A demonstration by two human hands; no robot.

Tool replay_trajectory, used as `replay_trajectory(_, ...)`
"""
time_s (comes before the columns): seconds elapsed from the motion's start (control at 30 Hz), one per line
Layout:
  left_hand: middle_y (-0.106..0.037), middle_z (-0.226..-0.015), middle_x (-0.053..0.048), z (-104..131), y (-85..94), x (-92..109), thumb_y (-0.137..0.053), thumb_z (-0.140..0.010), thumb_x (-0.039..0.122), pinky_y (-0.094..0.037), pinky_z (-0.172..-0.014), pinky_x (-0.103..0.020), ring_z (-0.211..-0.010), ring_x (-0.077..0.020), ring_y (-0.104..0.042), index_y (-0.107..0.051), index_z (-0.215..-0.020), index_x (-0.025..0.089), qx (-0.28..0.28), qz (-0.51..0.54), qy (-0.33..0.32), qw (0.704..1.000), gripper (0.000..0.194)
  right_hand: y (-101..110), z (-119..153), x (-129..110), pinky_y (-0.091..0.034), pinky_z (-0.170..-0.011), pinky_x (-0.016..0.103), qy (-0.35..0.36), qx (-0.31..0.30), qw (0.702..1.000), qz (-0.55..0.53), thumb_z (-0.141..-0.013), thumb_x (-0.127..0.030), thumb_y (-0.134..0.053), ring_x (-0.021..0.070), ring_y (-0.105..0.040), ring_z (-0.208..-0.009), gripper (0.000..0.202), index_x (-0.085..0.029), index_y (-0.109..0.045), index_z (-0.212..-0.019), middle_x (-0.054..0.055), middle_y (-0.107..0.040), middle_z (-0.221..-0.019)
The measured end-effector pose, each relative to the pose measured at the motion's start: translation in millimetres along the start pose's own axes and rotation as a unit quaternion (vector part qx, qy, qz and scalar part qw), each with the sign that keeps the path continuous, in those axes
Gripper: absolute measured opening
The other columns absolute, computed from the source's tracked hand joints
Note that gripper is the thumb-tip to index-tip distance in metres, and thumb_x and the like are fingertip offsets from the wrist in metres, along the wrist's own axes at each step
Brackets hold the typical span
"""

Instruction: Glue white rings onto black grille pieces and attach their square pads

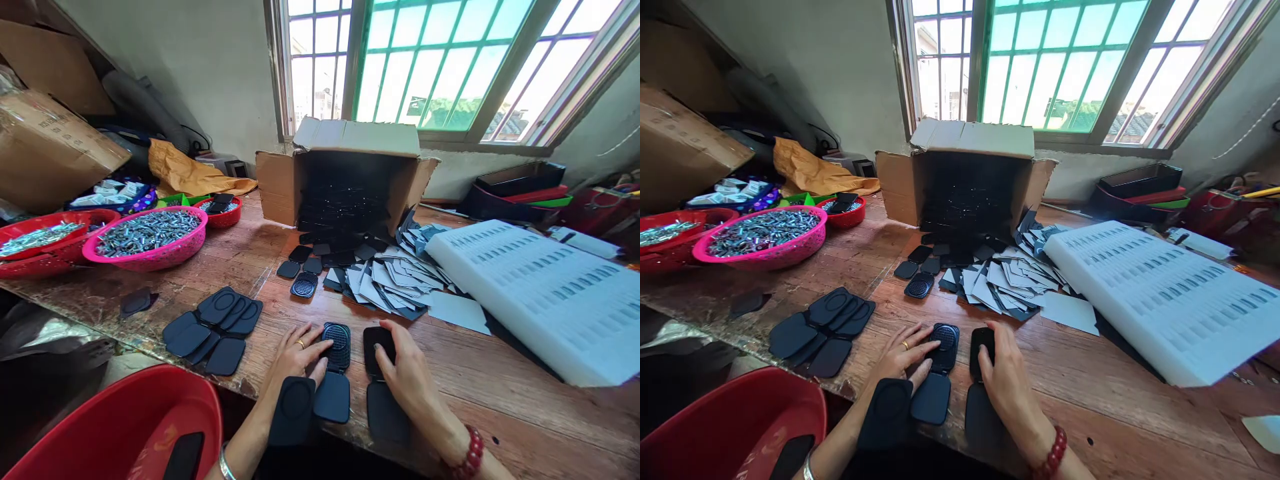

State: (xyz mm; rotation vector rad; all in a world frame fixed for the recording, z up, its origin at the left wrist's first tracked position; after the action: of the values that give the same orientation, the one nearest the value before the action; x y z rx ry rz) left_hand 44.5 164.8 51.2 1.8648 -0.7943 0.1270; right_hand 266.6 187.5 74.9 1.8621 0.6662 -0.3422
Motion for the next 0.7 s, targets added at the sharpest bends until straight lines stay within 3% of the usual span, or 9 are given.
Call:
replay_trajectory(0.17, -0.065, -0.134, -0.006, 1.5, -1.4, 0.7, -0.058, -0.085, 0.015, -0.041, -0.111, -0.055, -0.13, -0.029, -0.055, -0.07, -0.12, 0.03, 0.012, -0.006, -0.005, 1.0, 0.04, -13.3, 13.1, -7.6, -0.048, -0.089, 0.054, 0.047, 0.046, 0.988, 0.14, -0.091, -0.023, -0.046, 0.0355, -0.053, -0.11, 0.025, -0.019, -0.057, -0.113, 0.018, -0.059, -0.116)
replay_trajectory(0.33, -0.065, -0.134, -0.006, 2.3, -2.4, 2.2, -0.058, -0.083, 0.012, -0.042, -0.11, -0.056, -0.131, -0.0295, -0.055, -0.07, -0.119, 0.031, 0.009, -0.005, 0.002, 1.0, 0.042, -8.4, -2.2, -23.7, -0.048, -0.09, 0.053, 0.091, 0.037, 0.989, 0.114, -0.09, -0.018, -0.046, 0.0328, -0.054, -0.109, 0.026, -0.022, -0.057, -0.113, 0.015, -0.061, -0.114)
replay_trajectory(0.47, -0.065, -0.135, -0.004, 1.4, -1.4, 2.2, -0.062, -0.079, 0.011, -0.041, -0.11, -0.059, -0.131, -0.0313, -0.054, -0.07, -0.12, 0.033, -0.006, 0.007, 0.019, 1.0, 0.047, -23.8, -44.9, -62.9, -0.05, -0.095, 0.045, 0.175, -0.056, 0.982, 0.044, -0.092, -0.014, -0.048, 0.0276, -0.059, -0.109, 0.021, -0.019, -0.06, -0.108, 0.014, -0.064, -0.113)
replay_trajectory(0.6, -0.068, -0.13, -0.003, -0.7, 1.5, 1.2, -0.064, -0.077, 0.013, -0.042, -0.109, -0.058, -0.128, -0.0318, -0.055, -0.072, -0.117, 0.034, 0.0, 0.025, 0.017, 1.0, 0.046, -72.0, -87.9, -104.8, -0.042, -0.106, 0.046, 0.211, -0.167, 0.955, 0.124, -0.088, -0.016, -0.057, 0.0305, -0.05, -0.129, 0.033, -0.013, -0.057, -0.122, 0.018, -0.058, -0.134)
replay_trajectory(0.7, -0.069, -0.129, -0.002, -1.9, 2.1, 0.5, -0.064, -0.076, 0.011, -0.044, -0.108, -0.056, -0.126, -0.0308, -0.057, -0.072, -0.115, 0.034, 0.004, 0.033, 0.012, 0.999, 0.046, -95.0, -107.4, -121.1, -0.048, -0.096, 0.041, 0.216, -0.202, 0.943, 0.153, -0.089, -0.013, -0.055, 0.0297, -0.061, -0.114, 0.024, -0.011, -0.062, -0.112, 0.019, -0.067, -0.117)
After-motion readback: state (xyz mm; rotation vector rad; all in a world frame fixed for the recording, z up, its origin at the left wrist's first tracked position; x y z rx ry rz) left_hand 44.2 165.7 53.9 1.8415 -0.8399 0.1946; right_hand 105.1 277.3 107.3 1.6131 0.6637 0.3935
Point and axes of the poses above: each hand's wrist, its own z-axis away from the middle knuckle, its own y-axis out of the back of the hand, x = y × z, the point moved 4 cm from there along -z, towards the middle knuckle
